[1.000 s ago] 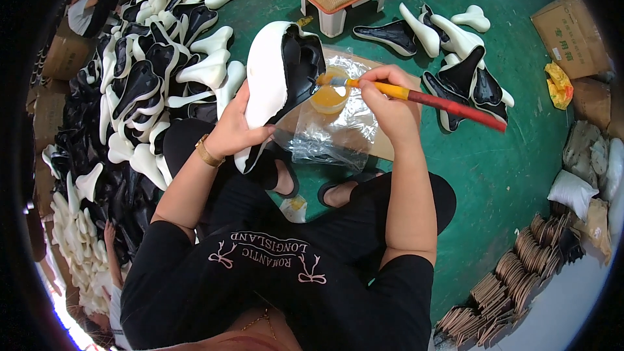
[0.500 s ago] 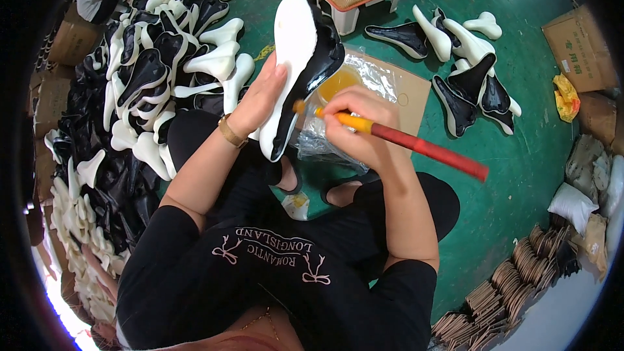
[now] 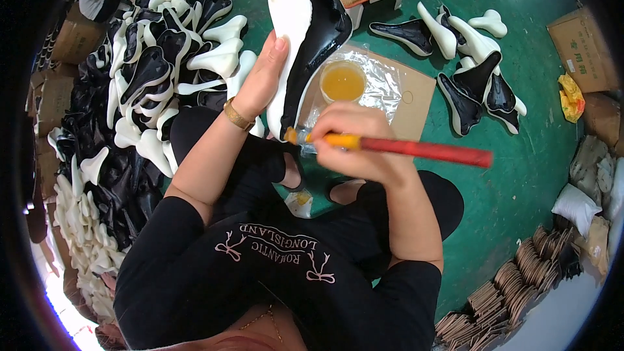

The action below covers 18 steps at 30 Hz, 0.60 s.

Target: Apply adhesive to the edges of bicycle seat bases and covers using a paintbrush.

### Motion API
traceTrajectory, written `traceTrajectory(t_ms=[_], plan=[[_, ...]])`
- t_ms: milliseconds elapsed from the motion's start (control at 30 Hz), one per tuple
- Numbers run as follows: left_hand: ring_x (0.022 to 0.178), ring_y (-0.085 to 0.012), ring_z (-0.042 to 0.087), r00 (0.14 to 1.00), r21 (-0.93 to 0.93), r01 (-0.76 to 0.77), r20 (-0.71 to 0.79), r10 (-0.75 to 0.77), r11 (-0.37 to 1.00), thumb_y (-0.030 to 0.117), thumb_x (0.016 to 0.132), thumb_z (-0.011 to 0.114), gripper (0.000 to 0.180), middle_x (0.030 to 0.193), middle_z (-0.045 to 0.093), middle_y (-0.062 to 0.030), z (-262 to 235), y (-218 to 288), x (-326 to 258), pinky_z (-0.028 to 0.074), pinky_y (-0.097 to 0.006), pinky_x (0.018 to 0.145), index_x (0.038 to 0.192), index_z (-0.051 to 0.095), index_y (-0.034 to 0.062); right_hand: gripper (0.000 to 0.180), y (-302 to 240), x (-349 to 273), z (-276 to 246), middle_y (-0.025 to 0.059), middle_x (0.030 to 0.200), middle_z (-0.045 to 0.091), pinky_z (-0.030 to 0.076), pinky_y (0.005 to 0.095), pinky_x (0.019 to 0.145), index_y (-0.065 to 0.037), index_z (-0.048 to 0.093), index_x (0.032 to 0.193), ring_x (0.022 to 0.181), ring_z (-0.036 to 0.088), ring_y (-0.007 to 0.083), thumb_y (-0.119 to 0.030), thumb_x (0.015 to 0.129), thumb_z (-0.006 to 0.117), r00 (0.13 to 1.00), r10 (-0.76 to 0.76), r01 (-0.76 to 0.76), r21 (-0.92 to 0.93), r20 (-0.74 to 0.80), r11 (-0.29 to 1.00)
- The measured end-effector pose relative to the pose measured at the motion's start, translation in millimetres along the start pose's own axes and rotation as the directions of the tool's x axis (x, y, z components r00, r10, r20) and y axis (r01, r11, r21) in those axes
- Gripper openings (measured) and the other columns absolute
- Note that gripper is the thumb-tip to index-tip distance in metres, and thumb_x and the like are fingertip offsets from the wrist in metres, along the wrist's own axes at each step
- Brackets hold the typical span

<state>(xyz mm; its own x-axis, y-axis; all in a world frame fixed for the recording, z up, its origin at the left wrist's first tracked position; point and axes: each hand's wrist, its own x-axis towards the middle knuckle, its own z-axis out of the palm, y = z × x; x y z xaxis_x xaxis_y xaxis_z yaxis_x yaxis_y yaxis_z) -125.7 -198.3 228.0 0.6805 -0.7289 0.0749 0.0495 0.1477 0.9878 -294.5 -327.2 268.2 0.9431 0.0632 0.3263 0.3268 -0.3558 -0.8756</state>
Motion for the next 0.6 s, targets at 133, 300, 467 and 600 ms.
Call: traceTrajectory(t_ms=[133, 300, 467, 600], plan=[[0.124, -0.0177, 0.04, 0.977, 0.135, -0.205, 0.085, 0.194, 0.969, 0.043, 0.09, 0.06, 0.078, 0.138, 0.039, -0.0102, -14, 14, 1, 0.035, -0.033, 0.103, 0.144, 0.02, 0.0036, 0.007, 28, -13, -33, 0.0056, 0.078, 0.064, 0.049, 0.0254, 0.062, -0.001, 0.064, 0.081, 0.072, 0.061, 0.0117, -0.002, 0.075, 0.068, 0.863, 0.118, -0.172, -0.066, -0.492, 0.983], [0.119, -0.0222, 0.047, 0.971, 0.386, -0.213, 0.19, 0.149, 0.898, 0.017, 0.085, 0.068, 0.049, 0.126, 0.05, -0.0109, -66, 17, -19, 0.037, -0.034, 0.103, 0.127, 0.046, 0.0022, 0.013, 71, -20, -33, 0.0054, 0.082, 0.064, 0.049, 0.0239, 0.064, -0.001, 0.064, 0.087, 0.072, 0.061, 0.0107, -0.008, 0.078, 0.07, 0.721, 0.406, -0.405, 0.134, -0.561, 0.904], [0.119, -0.0234, 0.048, 0.977, 0.111, -0.191, 0.119, 0.178, 0.975, 0.012, 0.086, 0.064, 0.037, 0.126, 0.051, -0.0121, -62, 16, -36, 0.037, -0.034, 0.104, 0.121, 0.054, 0.0016, 0.013, 103, -14, -14, 0.0048, 0.078, 0.065, 0.049, 0.0251, 0.066, -0.002, 0.065, 0.084, 0.072, 0.062, 0.0132, -0.013, 0.078, 0.068, 0.804, 0.339, -0.452, -0.132, -0.488, 0.882], [0.119, -0.0237, 0.048, 0.972, 0.154, -0.198, 0.162, 0.173, 0.968, 0.01, 0.086, 0.063, 0.036, 0.126, 0.051, -0.0123, -41, 30, -68, 0.037, -0.034, 0.104, 0.12, 0.055, 0.0015, 0.008, 72, -13, -37, 0.001, 0.082, 0.061, 0.045, 0.0207, 0.065, -0.001, 0.062, 0.088, 0.074, 0.056, 0.0069, -0.006, 0.082, 0.066, 0.709, 0.325, -0.348, 0.091, -0.626, 0.933]])
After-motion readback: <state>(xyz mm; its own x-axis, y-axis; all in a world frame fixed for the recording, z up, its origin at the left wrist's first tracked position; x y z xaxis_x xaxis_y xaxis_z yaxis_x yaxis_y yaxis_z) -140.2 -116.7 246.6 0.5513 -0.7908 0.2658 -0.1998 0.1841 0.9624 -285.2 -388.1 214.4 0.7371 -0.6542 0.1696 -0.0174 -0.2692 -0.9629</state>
